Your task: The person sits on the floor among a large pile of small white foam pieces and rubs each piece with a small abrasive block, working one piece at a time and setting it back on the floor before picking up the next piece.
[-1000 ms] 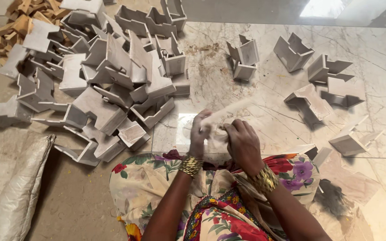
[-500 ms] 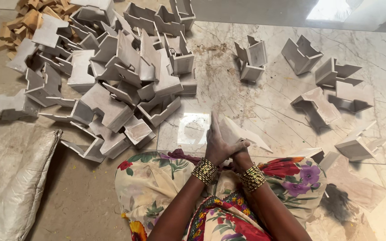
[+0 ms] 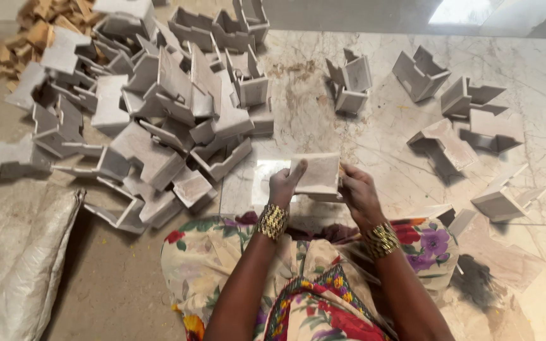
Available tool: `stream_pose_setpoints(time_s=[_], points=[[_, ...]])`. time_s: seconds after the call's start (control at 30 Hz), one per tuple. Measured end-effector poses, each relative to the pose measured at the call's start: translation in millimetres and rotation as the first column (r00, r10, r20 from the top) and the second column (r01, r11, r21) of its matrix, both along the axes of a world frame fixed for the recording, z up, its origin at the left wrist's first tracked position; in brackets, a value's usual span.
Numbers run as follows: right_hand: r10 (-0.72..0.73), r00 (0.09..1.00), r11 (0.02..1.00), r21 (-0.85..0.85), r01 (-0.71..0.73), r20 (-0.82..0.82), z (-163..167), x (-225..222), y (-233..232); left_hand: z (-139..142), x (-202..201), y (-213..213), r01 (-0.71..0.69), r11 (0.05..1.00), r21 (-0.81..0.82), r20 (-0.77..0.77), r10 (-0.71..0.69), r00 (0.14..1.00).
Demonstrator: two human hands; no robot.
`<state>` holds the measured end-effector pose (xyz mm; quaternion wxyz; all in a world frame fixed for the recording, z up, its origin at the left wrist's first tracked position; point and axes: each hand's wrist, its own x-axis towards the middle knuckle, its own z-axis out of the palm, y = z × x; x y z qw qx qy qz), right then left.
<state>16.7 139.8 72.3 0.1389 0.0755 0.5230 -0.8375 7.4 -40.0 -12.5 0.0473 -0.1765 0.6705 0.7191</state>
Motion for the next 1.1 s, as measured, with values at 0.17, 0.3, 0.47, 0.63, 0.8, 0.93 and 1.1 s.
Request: stream_pose_setpoints(time_s=[0.17, 0.3, 0.47, 0.63, 0.8, 0.93, 1.1], points=[[-0.001, 0.969, 0.985, -0.167, -0.042, -0.245, 1.2, -1.9, 35.1, 9.1, 8.9, 2.4, -0.038, 0.913, 0.407, -0.106, 0.088, 0.99], [-0.17, 0.939, 0.97, 0.118, 0.213, -0.298, 21.3, -2.4, 45.1, 28.3, 16.9, 9.8, -0.07, 0.875, 0.478, -0.223, 0.198, 0.955], [0.261, 0.682, 0.414, 0.718, 0.56, -0.683, 27.5, 17.9, -1.6, 37.5, 25.6, 28.4, -0.035, 0.663, 0.748, -0.033, 0.089, 0.995], [0.5, 0.424, 0.375, 0.63, 0.68, -0.755, 20.0, 41.2, -32.3, 33.7, 30.0, 31.5, -0.013, 0.541, 0.841, -0.055, 0.109, 0.993], [0.182, 0.69, 0.449, 0.683, 0.576, -0.701, 33.6, 24.4, -35.2, 12.7, 44.0, 39.9, 0.106, 0.697, 0.709, -0.304, 0.166, 0.938], [0.343, 0.604, 0.561, 0.673, 0.481, -0.719, 33.3, 39.0, -45.6, -6.7, 36.4, 38.9, 0.032, 0.749, 0.662, -0.247, 0.177, 0.953], [0.311, 0.498, 0.471, 0.587, 0.659, -0.809, 21.0, 29.4, -35.4, -5.0, 35.7, 40.6, -0.071, 0.829, 0.554, -0.128, 0.169, 0.977]])
